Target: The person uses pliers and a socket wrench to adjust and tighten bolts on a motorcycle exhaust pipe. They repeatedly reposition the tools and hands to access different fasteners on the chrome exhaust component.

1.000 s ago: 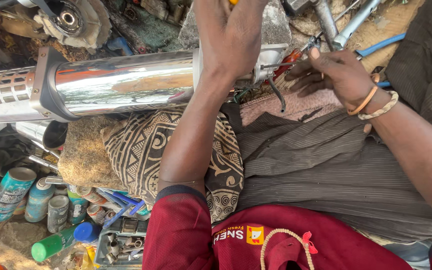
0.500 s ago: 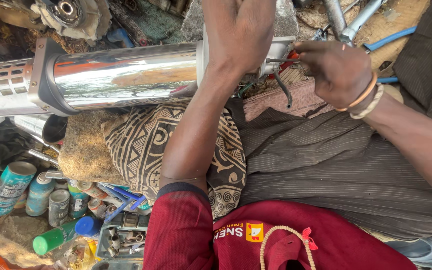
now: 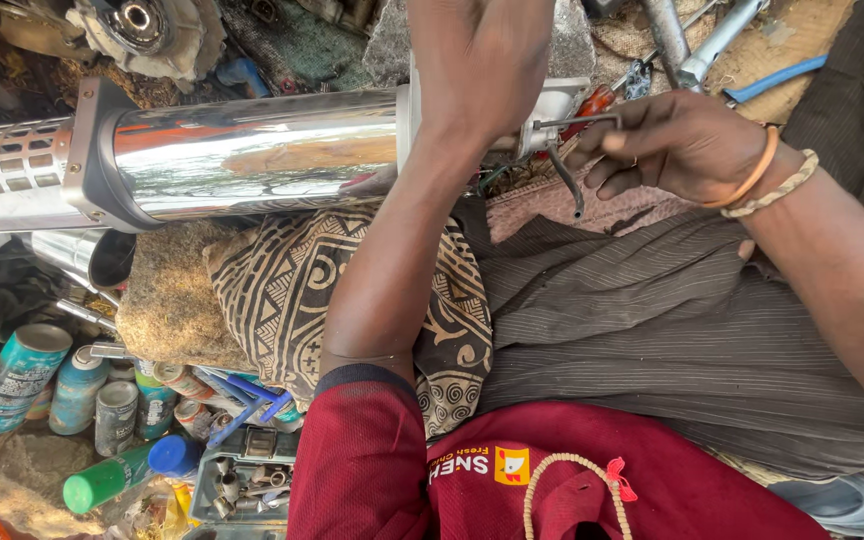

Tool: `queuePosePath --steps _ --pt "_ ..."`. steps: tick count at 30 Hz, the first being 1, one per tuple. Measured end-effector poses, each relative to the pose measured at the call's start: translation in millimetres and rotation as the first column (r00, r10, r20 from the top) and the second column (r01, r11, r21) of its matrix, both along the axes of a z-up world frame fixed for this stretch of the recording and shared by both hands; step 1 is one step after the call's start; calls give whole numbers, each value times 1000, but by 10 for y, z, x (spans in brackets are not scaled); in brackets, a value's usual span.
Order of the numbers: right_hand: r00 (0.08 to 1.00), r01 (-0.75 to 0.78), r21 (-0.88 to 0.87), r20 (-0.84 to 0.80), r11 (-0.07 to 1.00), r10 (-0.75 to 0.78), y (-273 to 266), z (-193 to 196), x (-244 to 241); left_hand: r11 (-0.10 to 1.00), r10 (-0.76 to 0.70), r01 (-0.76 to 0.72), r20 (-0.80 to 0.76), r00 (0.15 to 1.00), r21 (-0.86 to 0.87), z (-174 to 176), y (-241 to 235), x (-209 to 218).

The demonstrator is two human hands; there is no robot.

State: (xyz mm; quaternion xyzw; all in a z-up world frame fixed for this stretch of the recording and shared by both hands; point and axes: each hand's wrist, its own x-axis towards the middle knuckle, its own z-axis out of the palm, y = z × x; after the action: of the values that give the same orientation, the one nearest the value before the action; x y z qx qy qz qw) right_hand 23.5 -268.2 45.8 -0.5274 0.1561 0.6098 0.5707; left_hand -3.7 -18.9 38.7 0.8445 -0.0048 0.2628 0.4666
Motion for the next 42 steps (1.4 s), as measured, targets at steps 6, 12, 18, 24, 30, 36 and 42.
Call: queuePosePath --steps 6,12,18,24,30,36,42 --pt "670 -243 -214 668 946 323 10 -247 -380 945 -88 92 27 996 -313 147 -324 52" --pt "789 -71 178 612 981 -54 -102 -135 -513 894 -69 59 -5 998 -445 166 -163 35" --pt "623 157 -101 782 982 -19 -11 -51 -774 919 18 -54 -95 995 -390 -80 85 -63" --pt "509 192 -23 857 981 -79 80 28 -960 902 194 -207 -72 978 -378 -305 38 -150" --pt "407 249 44 901 967 -146 77 145 -1045 748 308 -237 9 951 -620 -123 -54 -196" --pt "263 276 157 937 948 -231 377 17 -842 639 268 -51 159 950 -768 10 -139 -369" --pt "351 243 -66 936 968 -25 603 -23 -835 681 166 -67 64 984 -729 -212 -438 -383"
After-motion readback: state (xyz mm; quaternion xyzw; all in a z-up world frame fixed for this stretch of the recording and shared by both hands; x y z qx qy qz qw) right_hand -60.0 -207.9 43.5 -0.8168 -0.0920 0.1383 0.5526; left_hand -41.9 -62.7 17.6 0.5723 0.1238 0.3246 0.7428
